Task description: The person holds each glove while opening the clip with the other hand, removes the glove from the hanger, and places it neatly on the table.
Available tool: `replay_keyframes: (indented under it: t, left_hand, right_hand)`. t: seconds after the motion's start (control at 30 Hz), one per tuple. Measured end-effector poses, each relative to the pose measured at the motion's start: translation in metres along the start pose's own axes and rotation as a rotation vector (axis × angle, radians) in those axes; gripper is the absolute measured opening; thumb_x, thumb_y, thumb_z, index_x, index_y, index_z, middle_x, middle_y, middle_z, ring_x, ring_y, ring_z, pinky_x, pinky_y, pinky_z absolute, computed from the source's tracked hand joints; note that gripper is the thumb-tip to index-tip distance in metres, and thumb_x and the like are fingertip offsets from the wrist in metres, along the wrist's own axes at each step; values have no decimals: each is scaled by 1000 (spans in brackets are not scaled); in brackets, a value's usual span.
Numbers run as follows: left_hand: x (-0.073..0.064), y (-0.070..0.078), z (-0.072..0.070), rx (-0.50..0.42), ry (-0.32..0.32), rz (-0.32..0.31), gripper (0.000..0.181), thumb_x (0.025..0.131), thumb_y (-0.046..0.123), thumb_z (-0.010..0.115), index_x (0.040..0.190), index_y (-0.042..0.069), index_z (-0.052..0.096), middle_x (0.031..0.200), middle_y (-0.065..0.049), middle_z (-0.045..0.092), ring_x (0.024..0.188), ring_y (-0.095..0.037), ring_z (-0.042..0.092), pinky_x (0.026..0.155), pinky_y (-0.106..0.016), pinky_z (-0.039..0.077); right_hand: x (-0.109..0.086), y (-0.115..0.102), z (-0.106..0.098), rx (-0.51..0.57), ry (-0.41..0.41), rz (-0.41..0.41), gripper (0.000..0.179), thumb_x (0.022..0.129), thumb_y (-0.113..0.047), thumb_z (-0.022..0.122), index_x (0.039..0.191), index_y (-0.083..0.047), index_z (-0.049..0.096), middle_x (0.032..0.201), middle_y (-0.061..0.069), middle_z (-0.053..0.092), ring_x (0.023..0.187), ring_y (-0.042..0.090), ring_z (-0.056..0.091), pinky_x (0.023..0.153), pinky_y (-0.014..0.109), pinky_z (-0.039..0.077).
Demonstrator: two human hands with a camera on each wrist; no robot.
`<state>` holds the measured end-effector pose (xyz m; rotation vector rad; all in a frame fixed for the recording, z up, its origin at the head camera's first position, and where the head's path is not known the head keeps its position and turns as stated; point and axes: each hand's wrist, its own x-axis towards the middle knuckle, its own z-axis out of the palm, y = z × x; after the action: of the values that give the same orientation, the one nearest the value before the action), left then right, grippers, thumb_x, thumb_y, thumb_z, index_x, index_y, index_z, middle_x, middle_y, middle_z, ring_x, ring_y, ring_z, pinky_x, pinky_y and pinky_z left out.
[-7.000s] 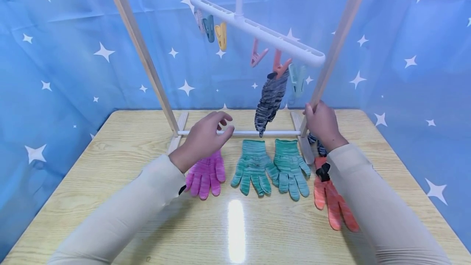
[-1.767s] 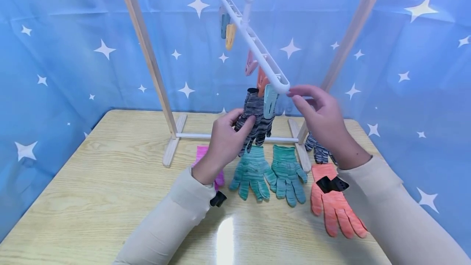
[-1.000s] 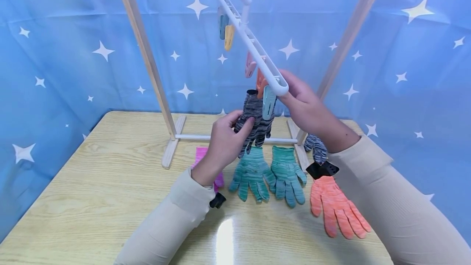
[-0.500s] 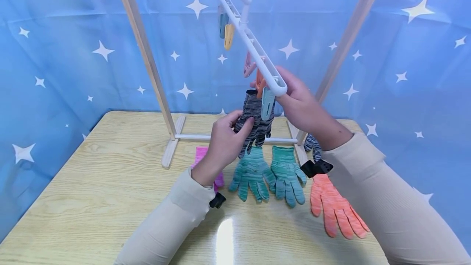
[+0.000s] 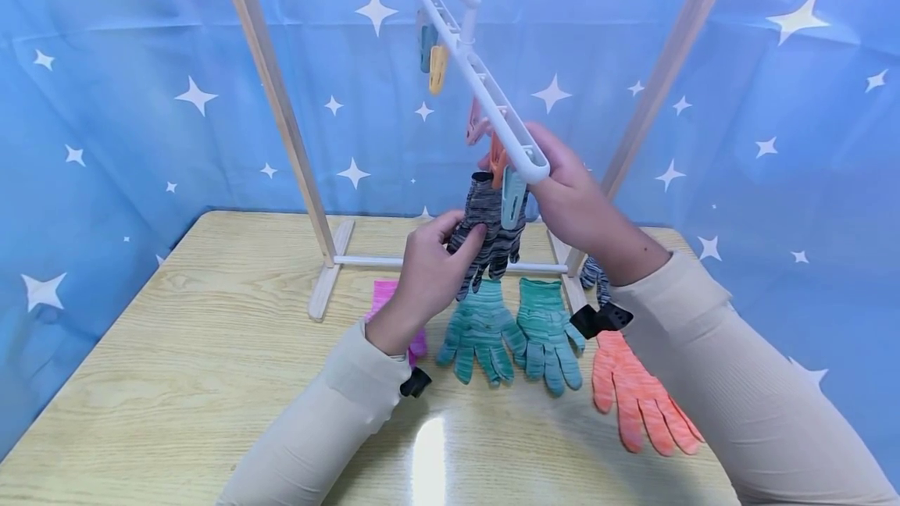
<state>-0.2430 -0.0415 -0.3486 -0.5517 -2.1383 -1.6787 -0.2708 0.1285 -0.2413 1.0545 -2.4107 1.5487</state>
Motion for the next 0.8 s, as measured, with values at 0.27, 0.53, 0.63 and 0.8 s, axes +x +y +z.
replay_keyframes:
  t: [0.27,0.53,0.63,0.8]
  left_hand:
    - [0,0,0,-5,-3,-1,21,101,23,60,113,9,72,96,-6,74,60,-11,58,57,-24,51]
    - [0,1,0,-19,-6,-11,21,101,23,60,112,9,72,93,-6,74,60,-12,58,55,-25,51]
    - [0,1,0,-14,-6,-12,21,101,22,60,112,9,72,93,-6,74,61,-12,59,56,-25,52]
    - [-1,0,0,7,-10,-14,20,101,22,61,113,10,72,95,-4,74,55,-11,53,55,-24,50]
  right_hand:
    - [2,0,0,52,-5,-55,24,108,-21,40,120,-5,55,104,14,59,116,25,57,104,47,39]
    - [1,0,0,64,20,-21,25,108,-23,42,125,-10,55,109,13,62,113,25,57,100,43,40]
    - [1,-1,0,75,30,-14,23,108,-23,42,121,-10,56,108,12,62,114,25,58,102,43,40]
    - [1,-4,0,80,44,1,24,108,-25,43,120,-9,57,108,12,61,114,25,58,102,45,40]
